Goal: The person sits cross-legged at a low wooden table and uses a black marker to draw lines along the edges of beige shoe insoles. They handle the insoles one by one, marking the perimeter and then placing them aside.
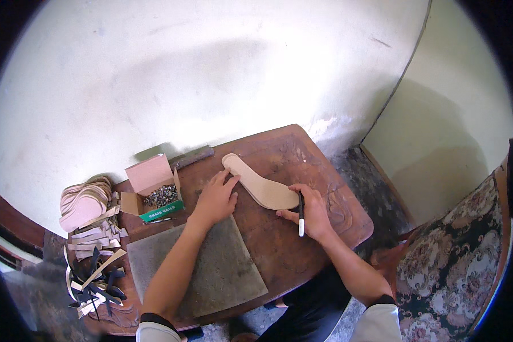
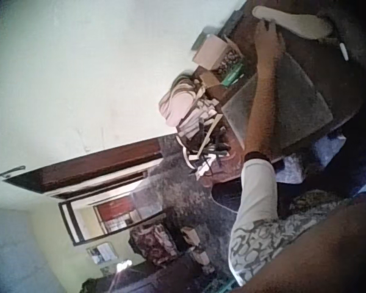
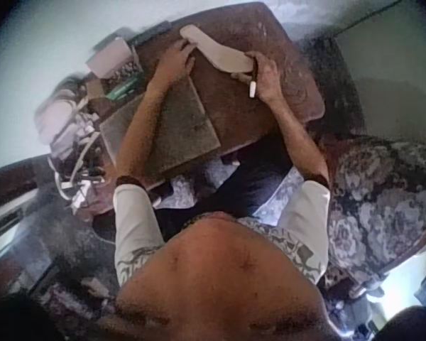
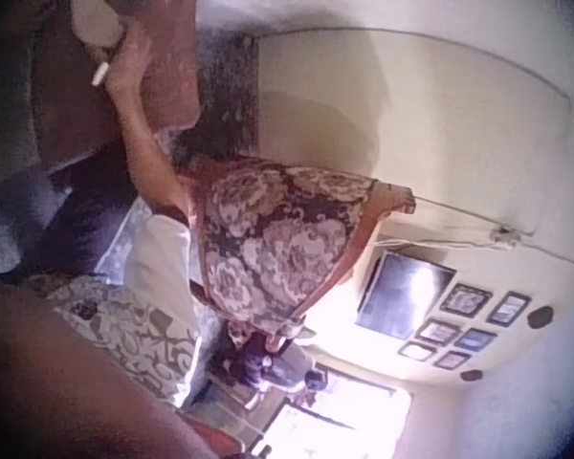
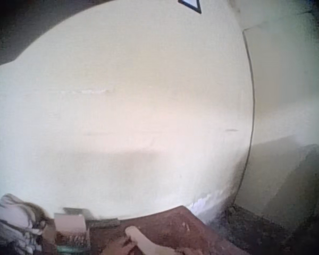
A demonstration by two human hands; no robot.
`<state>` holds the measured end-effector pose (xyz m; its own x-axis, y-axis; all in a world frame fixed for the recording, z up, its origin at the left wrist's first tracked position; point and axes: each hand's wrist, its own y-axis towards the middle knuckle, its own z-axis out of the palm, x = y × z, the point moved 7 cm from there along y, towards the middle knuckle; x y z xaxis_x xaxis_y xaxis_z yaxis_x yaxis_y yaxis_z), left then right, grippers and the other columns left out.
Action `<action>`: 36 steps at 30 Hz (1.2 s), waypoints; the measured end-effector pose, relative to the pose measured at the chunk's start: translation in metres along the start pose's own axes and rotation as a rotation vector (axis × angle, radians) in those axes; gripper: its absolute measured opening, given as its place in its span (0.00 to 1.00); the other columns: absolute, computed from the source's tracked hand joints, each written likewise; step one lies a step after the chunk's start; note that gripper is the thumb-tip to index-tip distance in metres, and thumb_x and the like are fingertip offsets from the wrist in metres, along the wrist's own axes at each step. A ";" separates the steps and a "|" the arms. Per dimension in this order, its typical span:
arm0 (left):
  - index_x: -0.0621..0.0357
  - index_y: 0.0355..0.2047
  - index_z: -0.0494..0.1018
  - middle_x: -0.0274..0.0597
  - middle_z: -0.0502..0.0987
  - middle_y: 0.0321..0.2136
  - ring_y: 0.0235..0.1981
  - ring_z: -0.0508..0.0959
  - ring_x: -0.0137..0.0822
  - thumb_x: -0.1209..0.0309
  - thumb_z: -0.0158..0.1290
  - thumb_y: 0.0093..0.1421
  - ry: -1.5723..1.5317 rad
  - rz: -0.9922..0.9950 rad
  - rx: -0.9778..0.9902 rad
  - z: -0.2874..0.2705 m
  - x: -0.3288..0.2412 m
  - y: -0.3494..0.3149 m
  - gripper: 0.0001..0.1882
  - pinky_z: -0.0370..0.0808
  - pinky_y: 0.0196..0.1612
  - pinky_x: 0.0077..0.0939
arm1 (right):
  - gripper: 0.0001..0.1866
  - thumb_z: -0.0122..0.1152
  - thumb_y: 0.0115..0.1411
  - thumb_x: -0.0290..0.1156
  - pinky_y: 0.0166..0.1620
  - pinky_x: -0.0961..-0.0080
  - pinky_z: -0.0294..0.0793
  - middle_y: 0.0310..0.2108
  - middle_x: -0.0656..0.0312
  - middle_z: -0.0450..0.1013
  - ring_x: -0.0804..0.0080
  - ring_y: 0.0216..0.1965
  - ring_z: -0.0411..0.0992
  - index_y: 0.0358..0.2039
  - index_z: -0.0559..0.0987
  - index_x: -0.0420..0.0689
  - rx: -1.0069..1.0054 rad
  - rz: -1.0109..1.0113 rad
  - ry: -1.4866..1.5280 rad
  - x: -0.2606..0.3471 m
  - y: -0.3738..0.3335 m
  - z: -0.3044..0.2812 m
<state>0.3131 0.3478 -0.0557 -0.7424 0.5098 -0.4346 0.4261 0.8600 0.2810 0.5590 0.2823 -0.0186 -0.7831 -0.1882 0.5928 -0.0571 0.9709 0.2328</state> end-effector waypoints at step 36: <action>0.67 0.59 0.71 0.67 0.75 0.54 0.58 0.75 0.61 0.69 0.55 0.62 0.116 -0.896 -0.719 -0.317 0.240 -0.340 0.26 0.72 0.62 0.47 | 0.23 0.67 0.58 0.18 0.51 0.61 0.77 0.48 0.46 0.76 0.51 0.48 0.78 0.55 0.75 0.42 -0.002 -0.627 0.506 0.395 0.021 0.270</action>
<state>-0.1738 0.1706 0.0163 -0.6886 -0.3138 -0.6537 -0.6428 0.6814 0.3501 0.0807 0.2684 0.0124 -0.2303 -0.7429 0.6285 -0.3914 0.6620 0.6392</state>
